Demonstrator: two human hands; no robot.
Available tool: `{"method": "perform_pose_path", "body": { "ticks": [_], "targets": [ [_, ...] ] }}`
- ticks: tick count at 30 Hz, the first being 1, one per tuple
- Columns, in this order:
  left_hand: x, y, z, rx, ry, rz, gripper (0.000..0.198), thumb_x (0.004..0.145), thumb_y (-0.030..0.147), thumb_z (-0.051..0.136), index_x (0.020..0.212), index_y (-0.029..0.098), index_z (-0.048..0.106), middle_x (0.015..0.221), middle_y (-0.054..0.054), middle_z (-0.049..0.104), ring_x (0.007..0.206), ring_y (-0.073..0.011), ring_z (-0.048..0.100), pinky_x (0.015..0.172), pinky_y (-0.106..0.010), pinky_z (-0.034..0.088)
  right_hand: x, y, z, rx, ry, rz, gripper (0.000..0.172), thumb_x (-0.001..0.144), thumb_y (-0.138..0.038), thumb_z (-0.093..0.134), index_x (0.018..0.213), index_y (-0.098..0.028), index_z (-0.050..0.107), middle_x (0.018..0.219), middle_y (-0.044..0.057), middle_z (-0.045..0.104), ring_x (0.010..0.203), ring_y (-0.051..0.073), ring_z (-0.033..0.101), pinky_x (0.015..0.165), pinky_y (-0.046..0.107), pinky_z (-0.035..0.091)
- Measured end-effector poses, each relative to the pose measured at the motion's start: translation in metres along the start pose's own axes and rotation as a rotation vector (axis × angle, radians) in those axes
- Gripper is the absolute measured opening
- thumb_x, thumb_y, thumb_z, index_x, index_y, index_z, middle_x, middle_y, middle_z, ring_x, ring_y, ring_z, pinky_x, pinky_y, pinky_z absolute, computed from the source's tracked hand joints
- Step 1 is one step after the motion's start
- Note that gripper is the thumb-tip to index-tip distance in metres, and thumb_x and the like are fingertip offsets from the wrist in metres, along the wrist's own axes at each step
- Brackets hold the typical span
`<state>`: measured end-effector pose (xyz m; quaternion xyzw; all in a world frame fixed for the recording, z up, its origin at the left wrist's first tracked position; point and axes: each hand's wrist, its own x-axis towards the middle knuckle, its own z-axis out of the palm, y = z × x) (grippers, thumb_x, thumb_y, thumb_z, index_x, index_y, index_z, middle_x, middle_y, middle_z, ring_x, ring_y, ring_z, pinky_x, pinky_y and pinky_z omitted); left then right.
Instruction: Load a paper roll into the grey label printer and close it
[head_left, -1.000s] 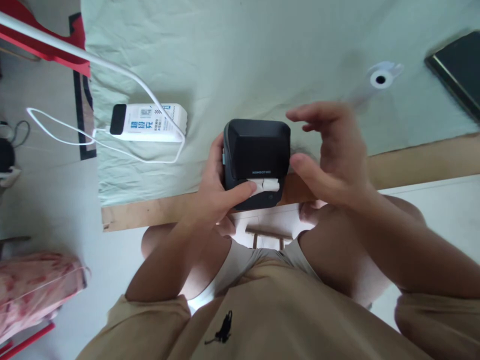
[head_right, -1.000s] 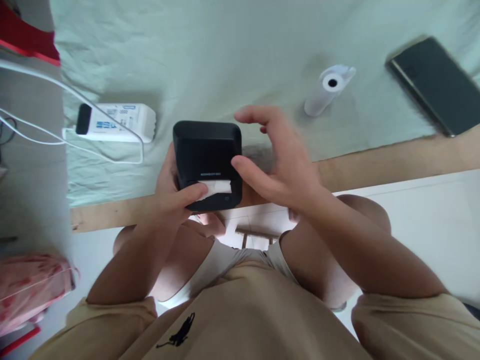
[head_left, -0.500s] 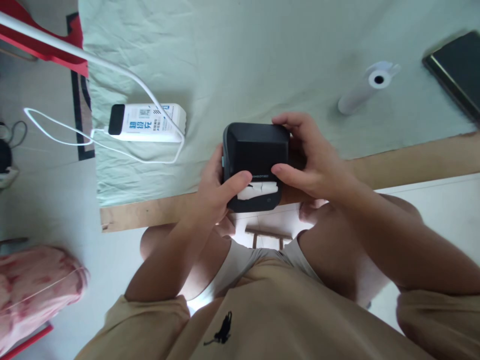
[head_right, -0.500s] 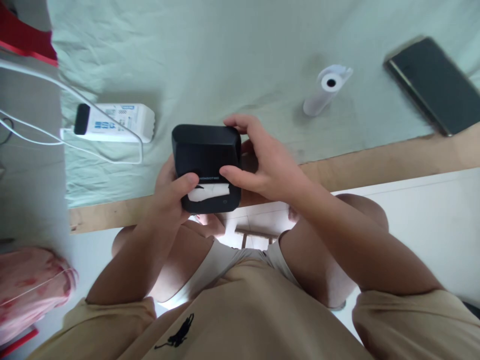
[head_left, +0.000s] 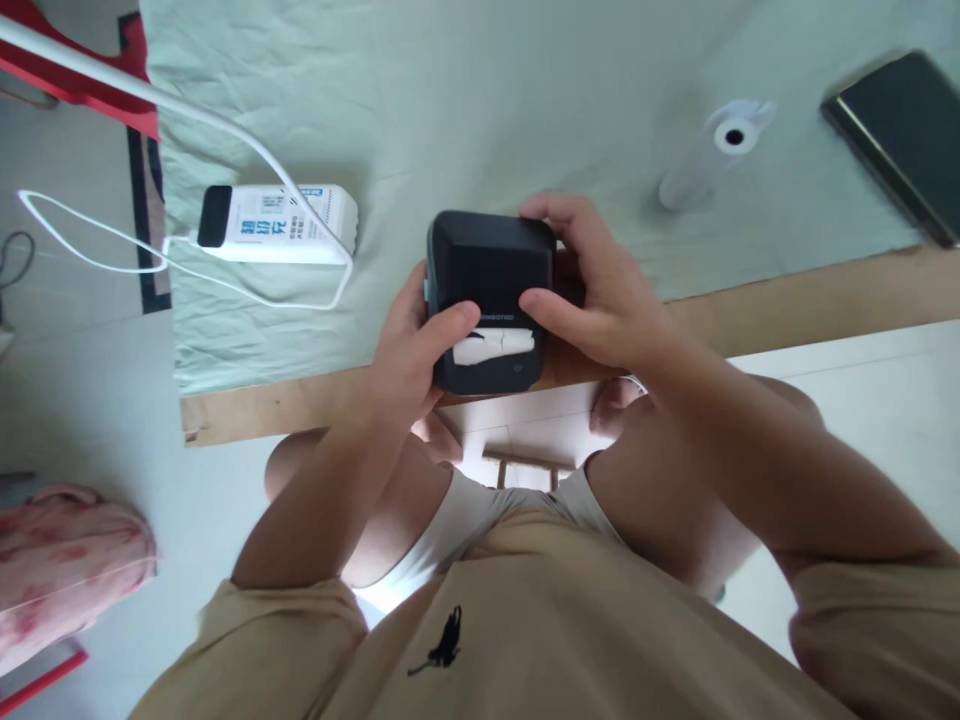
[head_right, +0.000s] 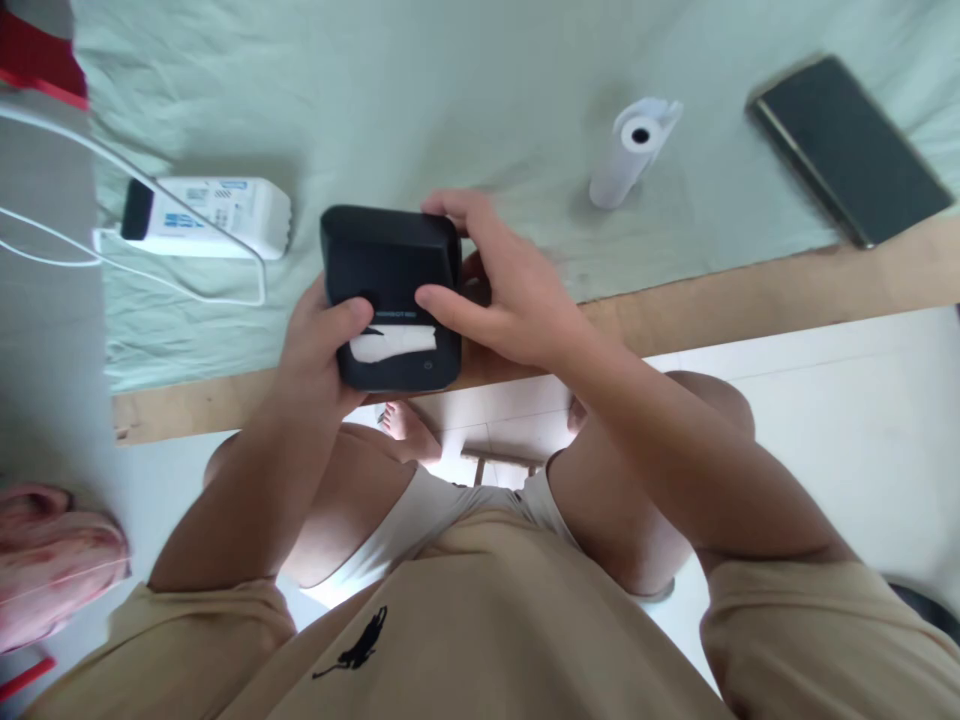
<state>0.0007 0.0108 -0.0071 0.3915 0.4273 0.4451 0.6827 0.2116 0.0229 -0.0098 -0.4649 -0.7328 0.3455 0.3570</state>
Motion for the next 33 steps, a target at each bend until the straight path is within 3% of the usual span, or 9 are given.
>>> {"method": "perform_pose_path", "body": {
  "ticks": [5, 11, 13, 14, 16, 21, 23, 27, 33],
  "targets": [
    [-0.001, 0.0, 0.005, -0.012, -0.036, 0.09, 0.022, 0.087, 0.034, 0.075, 0.105, 0.021, 0.07, 0.087, -0.001, 0.071, 0.074, -0.0175, 0.073, 0.06, -0.029, 0.057, 0.0, -0.008, 0.001, 0.0, 0.029, 0.028, 0.054, 0.091, -0.048, 0.058, 0.139, -0.029, 0.041, 0.133, 0.005, 0.065, 0.089, 0.016, 0.068, 0.085, 0.033, 0.06],
    [0.005, -0.004, 0.009, -0.002, -0.029, 0.153, 0.036, 0.077, 0.044, 0.081, 0.104, 0.023, 0.071, 0.085, -0.002, 0.074, 0.107, -0.0307, 0.073, 0.087, -0.044, 0.06, 0.001, -0.008, 0.003, -0.037, 0.057, -0.08, 0.051, 0.093, -0.043, 0.052, 0.139, -0.023, 0.039, 0.148, 0.008, 0.057, 0.124, 0.02, 0.065, 0.095, 0.036, 0.061],
    [0.007, -0.005, 0.01, -0.02, -0.06, 0.17, 0.038, 0.069, 0.043, 0.084, 0.098, 0.022, 0.071, 0.08, -0.001, 0.073, 0.1, -0.0297, 0.073, 0.082, -0.044, 0.061, 0.0, -0.009, 0.002, -0.091, 0.06, -0.048, 0.048, 0.095, -0.043, 0.052, 0.139, -0.027, 0.039, 0.145, 0.007, 0.06, 0.118, 0.019, 0.066, 0.099, 0.037, 0.06],
    [0.007, -0.005, 0.01, -0.018, -0.058, 0.167, 0.033, 0.079, 0.043, 0.078, 0.104, 0.021, 0.071, 0.088, -0.002, 0.075, 0.105, -0.0292, 0.072, 0.084, -0.044, 0.06, -0.001, -0.01, 0.002, -0.117, 0.061, -0.031, 0.048, 0.096, -0.043, 0.053, 0.139, -0.028, 0.039, 0.142, 0.005, 0.062, 0.112, 0.018, 0.068, 0.099, 0.037, 0.061],
    [0.009, -0.006, 0.009, -0.001, -0.081, 0.166, 0.031, 0.078, 0.041, 0.08, 0.101, 0.023, 0.072, 0.087, -0.001, 0.074, 0.111, -0.0302, 0.07, 0.08, -0.042, 0.057, -0.002, -0.011, 0.001, -0.144, 0.06, -0.019, 0.049, 0.097, -0.045, 0.052, 0.141, -0.03, 0.037, 0.135, 0.004, 0.065, 0.103, 0.017, 0.068, 0.099, 0.037, 0.061],
    [0.015, -0.009, 0.004, 0.031, -0.118, 0.193, 0.043, 0.067, 0.052, 0.085, 0.097, 0.024, 0.073, 0.083, -0.003, 0.073, 0.115, -0.0357, 0.066, 0.076, -0.042, 0.054, -0.004, -0.01, 0.0, -0.177, 0.063, -0.025, 0.049, 0.099, -0.047, 0.051, 0.142, -0.027, 0.037, 0.14, 0.004, 0.063, 0.11, 0.016, 0.065, 0.103, 0.036, 0.059],
    [0.014, -0.009, 0.005, 0.031, -0.108, 0.201, 0.037, 0.079, 0.048, 0.077, 0.103, 0.021, 0.072, 0.088, -0.004, 0.074, 0.114, -0.034, 0.067, 0.081, -0.042, 0.056, -0.004, -0.008, 0.0, -0.186, 0.067, -0.025, 0.051, 0.099, -0.048, 0.05, 0.142, -0.025, 0.037, 0.138, 0.005, 0.064, 0.107, 0.016, 0.066, 0.102, 0.036, 0.059],
    [0.011, -0.007, 0.007, 0.03, -0.12, 0.192, 0.039, 0.08, 0.044, 0.078, 0.108, 0.018, 0.072, 0.089, -0.005, 0.073, 0.112, -0.0333, 0.07, 0.085, -0.042, 0.058, -0.003, -0.006, 0.0, -0.193, 0.076, -0.014, 0.052, 0.098, -0.051, 0.051, 0.142, -0.028, 0.038, 0.131, 0.006, 0.067, 0.102, 0.018, 0.07, 0.094, 0.036, 0.06],
    [0.009, -0.006, 0.008, 0.023, -0.115, 0.196, 0.03, 0.079, 0.044, 0.076, 0.1, 0.022, 0.073, 0.089, -0.005, 0.075, 0.104, -0.0316, 0.073, 0.072, -0.039, 0.056, -0.004, -0.013, 0.0, -0.155, 0.064, -0.03, 0.048, 0.097, -0.045, 0.051, 0.139, -0.026, 0.039, 0.148, 0.007, 0.059, 0.122, 0.019, 0.067, 0.104, 0.034, 0.057]
  ]
}}
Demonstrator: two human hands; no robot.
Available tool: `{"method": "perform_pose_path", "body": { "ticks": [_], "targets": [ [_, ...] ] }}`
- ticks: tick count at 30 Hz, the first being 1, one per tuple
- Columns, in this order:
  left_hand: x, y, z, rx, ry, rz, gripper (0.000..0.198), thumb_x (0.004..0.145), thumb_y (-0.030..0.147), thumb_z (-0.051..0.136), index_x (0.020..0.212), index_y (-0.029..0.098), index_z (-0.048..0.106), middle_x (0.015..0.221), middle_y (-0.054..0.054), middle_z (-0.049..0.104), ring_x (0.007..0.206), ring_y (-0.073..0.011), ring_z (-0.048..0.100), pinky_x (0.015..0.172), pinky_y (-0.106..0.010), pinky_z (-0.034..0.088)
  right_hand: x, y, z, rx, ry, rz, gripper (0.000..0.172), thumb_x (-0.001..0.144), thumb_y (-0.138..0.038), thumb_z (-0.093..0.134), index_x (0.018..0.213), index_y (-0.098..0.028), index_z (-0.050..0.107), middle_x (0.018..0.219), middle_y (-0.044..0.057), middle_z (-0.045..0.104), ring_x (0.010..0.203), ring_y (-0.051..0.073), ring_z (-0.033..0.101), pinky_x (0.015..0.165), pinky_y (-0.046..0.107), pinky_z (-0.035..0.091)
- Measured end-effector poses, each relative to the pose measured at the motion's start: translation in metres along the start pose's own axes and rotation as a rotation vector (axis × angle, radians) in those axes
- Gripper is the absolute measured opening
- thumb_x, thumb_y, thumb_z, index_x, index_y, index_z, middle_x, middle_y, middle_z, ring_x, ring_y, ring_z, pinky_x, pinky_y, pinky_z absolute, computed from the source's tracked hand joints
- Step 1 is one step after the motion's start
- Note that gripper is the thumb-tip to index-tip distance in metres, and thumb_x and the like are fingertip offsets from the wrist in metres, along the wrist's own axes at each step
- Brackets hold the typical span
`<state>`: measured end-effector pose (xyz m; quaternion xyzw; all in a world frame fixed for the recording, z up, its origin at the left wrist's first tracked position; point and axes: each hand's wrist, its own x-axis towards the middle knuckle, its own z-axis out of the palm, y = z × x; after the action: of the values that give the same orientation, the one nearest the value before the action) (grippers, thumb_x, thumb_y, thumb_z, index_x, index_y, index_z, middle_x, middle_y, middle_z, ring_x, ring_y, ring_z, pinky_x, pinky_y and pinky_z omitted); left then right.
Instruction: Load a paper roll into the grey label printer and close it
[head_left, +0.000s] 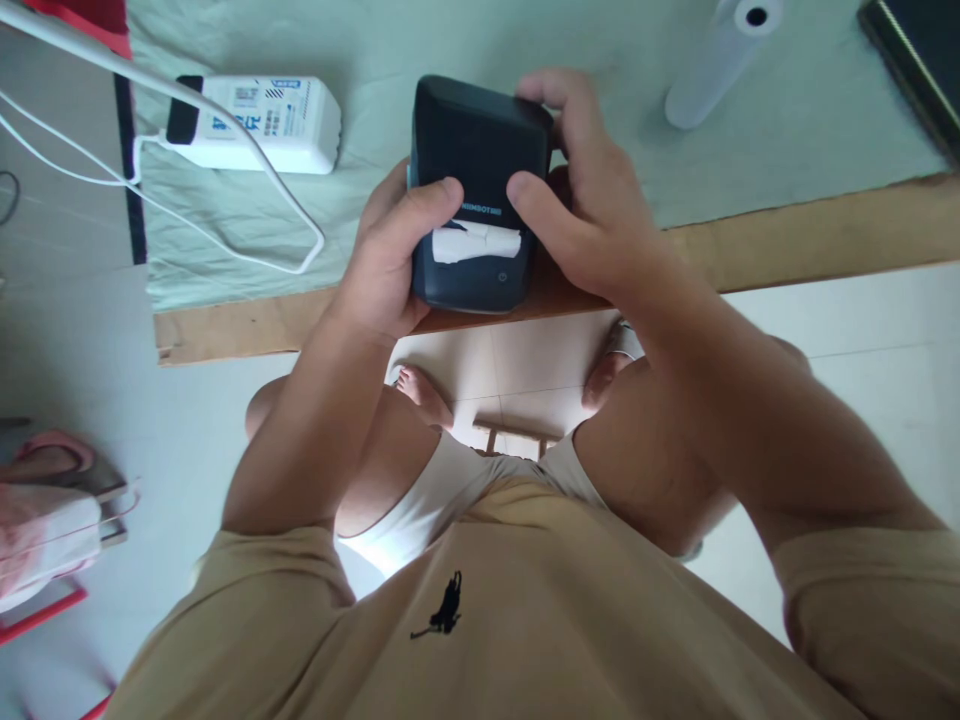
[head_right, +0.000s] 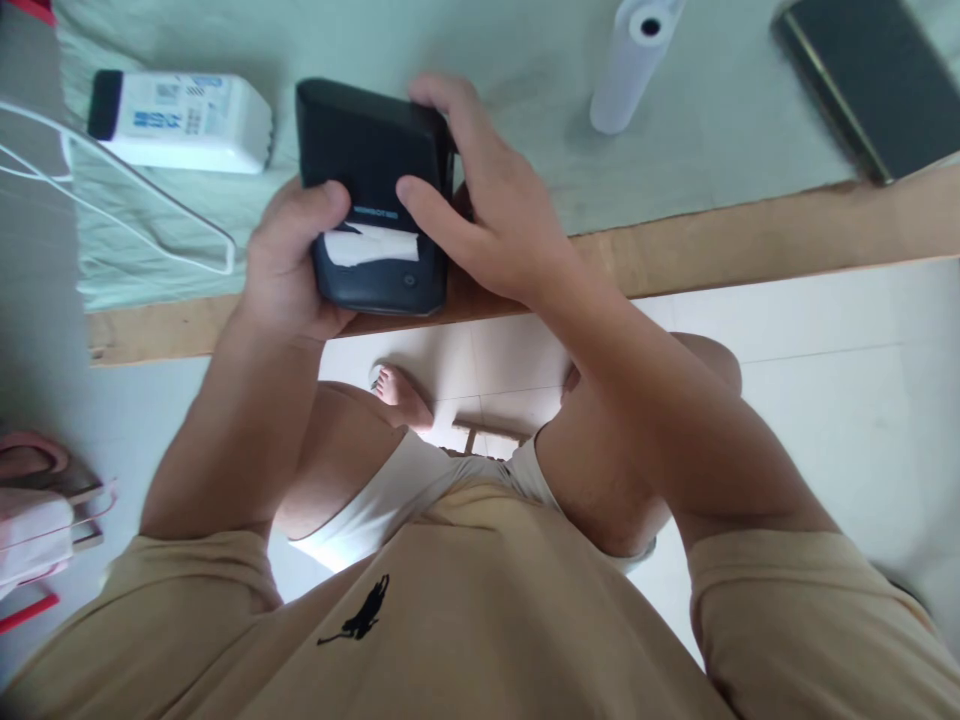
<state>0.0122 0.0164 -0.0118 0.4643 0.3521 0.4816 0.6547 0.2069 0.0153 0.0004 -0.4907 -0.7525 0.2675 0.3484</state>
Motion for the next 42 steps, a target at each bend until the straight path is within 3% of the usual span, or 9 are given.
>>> {"method": "perform_pose_path", "body": {
  "ticks": [6, 11, 17, 20, 25, 30, 33, 36, 42],
  "targets": [
    [-0.001, 0.0, 0.0, 0.015, 0.027, -0.015, 0.035, 0.08, 0.047, 0.078, 0.103, 0.021, 0.072, 0.092, -0.006, 0.078, 0.093, -0.0293, 0.076, 0.071, -0.036, 0.057, -0.001, -0.004, -0.002, -0.009, -0.005, 0.006, 0.044, 0.097, -0.043, 0.051, 0.137, -0.028, 0.039, 0.149, 0.004, 0.059, 0.109, 0.018, 0.069, 0.102, 0.038, 0.058],
    [-0.002, 0.004, 0.003, -0.07, -0.013, -0.045, 0.042, 0.08, 0.048, 0.08, 0.109, 0.019, 0.071, 0.098, -0.004, 0.079, 0.115, -0.0317, 0.072, 0.091, -0.036, 0.061, -0.002, -0.003, -0.002, -0.005, -0.004, -0.028, 0.043, 0.096, -0.043, 0.052, 0.136, -0.033, 0.039, 0.153, 0.002, 0.057, 0.119, 0.021, 0.067, 0.102, 0.04, 0.058],
    [-0.006, 0.015, 0.02, -0.23, 0.063, -0.115, 0.048, 0.107, 0.043, 0.036, 0.105, 0.014, 0.074, 0.109, -0.007, 0.076, 0.134, -0.0306, 0.065, 0.106, -0.048, 0.059, -0.006, -0.01, -0.004, 0.026, -0.022, 0.023, 0.046, 0.094, -0.042, 0.052, 0.137, -0.032, 0.04, 0.143, 0.003, 0.063, 0.087, 0.017, 0.066, 0.088, 0.039, 0.058],
    [-0.005, 0.013, 0.018, -0.19, 0.198, -0.151, 0.043, 0.106, 0.043, 0.043, 0.099, 0.016, 0.075, 0.102, -0.006, 0.077, 0.132, -0.0304, 0.067, 0.106, -0.047, 0.059, -0.008, -0.011, -0.005, 0.041, -0.032, 0.022, 0.045, 0.094, -0.041, 0.053, 0.137, -0.031, 0.041, 0.125, 0.002, 0.068, 0.08, 0.017, 0.062, 0.083, 0.038, 0.055],
    [-0.005, 0.008, 0.008, -0.198, 0.152, -0.177, 0.034, 0.104, 0.041, 0.05, 0.105, 0.017, 0.074, 0.098, -0.005, 0.078, 0.125, -0.0282, 0.069, 0.107, -0.045, 0.057, -0.014, -0.006, -0.007, 0.103, -0.053, 0.013, 0.054, 0.095, -0.048, 0.056, 0.143, -0.029, 0.04, 0.13, 0.003, 0.068, 0.07, 0.013, 0.06, 0.081, 0.037, 0.057],
    [-0.007, 0.008, 0.012, -0.228, 0.122, -0.045, 0.031, 0.105, 0.03, 0.053, 0.085, 0.019, 0.074, 0.083, -0.001, 0.072, 0.083, -0.0165, 0.069, 0.085, -0.03, 0.058, -0.019, -0.003, -0.011, 0.118, -0.095, -0.013, 0.073, 0.09, -0.05, 0.061, 0.154, -0.025, 0.035, 0.164, 0.009, 0.043, 0.12, 0.023, 0.069, 0.096, 0.04, 0.064],
    [-0.006, 0.012, 0.023, -0.211, 0.238, 0.001, 0.047, 0.107, 0.015, 0.045, 0.063, 0.02, 0.06, 0.059, 0.003, 0.051, 0.057, -0.0096, 0.05, 0.065, -0.02, 0.048, -0.017, 0.001, -0.014, 0.1, -0.083, -0.07, 0.076, 0.087, -0.05, 0.066, 0.154, -0.026, 0.038, 0.162, 0.009, 0.044, 0.136, 0.026, 0.061, 0.093, 0.036, 0.065],
    [-0.004, 0.016, 0.027, -0.195, 0.301, -0.046, 0.043, 0.105, 0.021, 0.055, 0.062, 0.02, 0.056, 0.058, 0.003, 0.046, 0.059, -0.0104, 0.051, 0.064, -0.021, 0.045, -0.013, 0.006, -0.019, 0.0, -0.033, -0.18, 0.073, 0.088, -0.055, 0.067, 0.151, -0.025, 0.045, 0.154, 0.008, 0.051, 0.14, 0.025, 0.056, 0.088, 0.032, 0.064],
    [-0.002, 0.01, 0.015, -0.157, 0.307, -0.124, 0.033, 0.096, 0.047, 0.07, 0.074, 0.022, 0.067, 0.075, -0.002, 0.067, 0.099, -0.022, 0.07, 0.087, -0.027, 0.055, -0.016, 0.004, -0.026, -0.127, 0.209, -0.167, 0.072, 0.078, -0.071, 0.074, 0.135, -0.028, 0.061, 0.12, 0.004, 0.06, 0.086, 0.014, 0.062, 0.07, 0.03, 0.057]
  ]
}}
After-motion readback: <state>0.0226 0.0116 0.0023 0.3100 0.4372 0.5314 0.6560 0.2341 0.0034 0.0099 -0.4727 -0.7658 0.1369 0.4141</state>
